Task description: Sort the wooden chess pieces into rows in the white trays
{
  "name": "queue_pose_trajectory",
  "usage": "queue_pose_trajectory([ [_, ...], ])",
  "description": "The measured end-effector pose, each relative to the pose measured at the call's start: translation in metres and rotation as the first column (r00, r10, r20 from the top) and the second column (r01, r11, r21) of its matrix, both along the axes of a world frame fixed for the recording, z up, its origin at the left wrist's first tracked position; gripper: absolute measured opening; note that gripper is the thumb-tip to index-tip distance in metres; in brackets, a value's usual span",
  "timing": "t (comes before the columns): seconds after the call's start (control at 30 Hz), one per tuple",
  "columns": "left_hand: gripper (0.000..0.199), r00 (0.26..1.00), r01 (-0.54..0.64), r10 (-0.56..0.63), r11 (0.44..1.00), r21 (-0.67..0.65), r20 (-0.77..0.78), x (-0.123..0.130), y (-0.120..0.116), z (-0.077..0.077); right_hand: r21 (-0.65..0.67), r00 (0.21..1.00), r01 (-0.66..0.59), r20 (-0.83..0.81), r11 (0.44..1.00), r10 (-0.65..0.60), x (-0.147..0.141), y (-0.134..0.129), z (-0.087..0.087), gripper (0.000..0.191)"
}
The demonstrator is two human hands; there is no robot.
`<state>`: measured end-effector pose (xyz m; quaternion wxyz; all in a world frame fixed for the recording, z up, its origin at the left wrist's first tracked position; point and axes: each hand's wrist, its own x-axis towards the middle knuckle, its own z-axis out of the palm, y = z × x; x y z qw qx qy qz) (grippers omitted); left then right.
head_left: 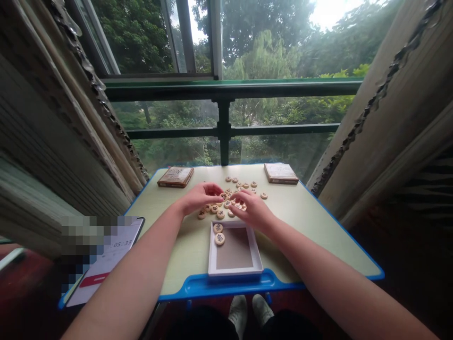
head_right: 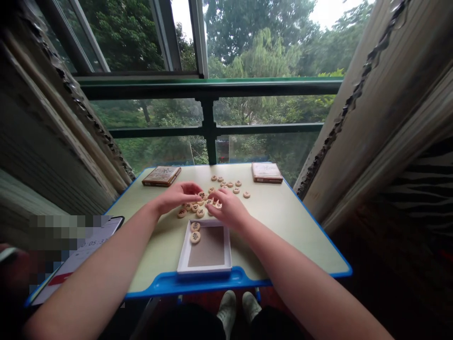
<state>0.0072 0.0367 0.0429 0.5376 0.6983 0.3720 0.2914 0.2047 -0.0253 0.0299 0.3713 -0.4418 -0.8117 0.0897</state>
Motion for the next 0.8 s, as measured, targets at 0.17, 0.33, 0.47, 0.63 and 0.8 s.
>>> queue_pose_trajectory([
  [0.17, 0.035, 0.993, 0.117, -0.115, 0.986, -0.122, 0.019, 0.001, -0.005, 0.003, 0.129, 0.993, -0.088, -0.070, 0.988, 0.097, -0.002, 0.002, -0.006, 0.019],
  [0.33, 0.036, 0.994, 0.111, -0.106, 0.980, -0.163, 0.034, 0.003, -0.008, 0.005, 0.221, 0.994, -0.072, -0.064, 0.973, 0.088, -0.004, 0.004, -0.008, 0.017],
  [0.47, 0.037, 0.995, 0.096, -0.094, 0.988, -0.124, 0.020, -0.004, -0.006, 0.009, 0.156, 0.995, -0.064, -0.071, 0.986, 0.076, -0.007, -0.003, -0.002, 0.015],
  [0.63, 0.039, 0.999, -0.048, 0.048, 0.999, 0.004, -0.025, -0.018, 0.003, 0.007, -0.011, 0.964, -0.237, 0.118, 0.971, 0.237, -0.011, -0.012, 0.005, 0.016],
  [0.8, 0.039, 0.984, -0.002, 0.009, 0.999, 0.042, -0.180, -0.020, 0.009, 0.000, -0.032, 0.952, -0.240, 0.187, 0.970, 0.242, -0.014, -0.013, 0.002, 0.018],
])
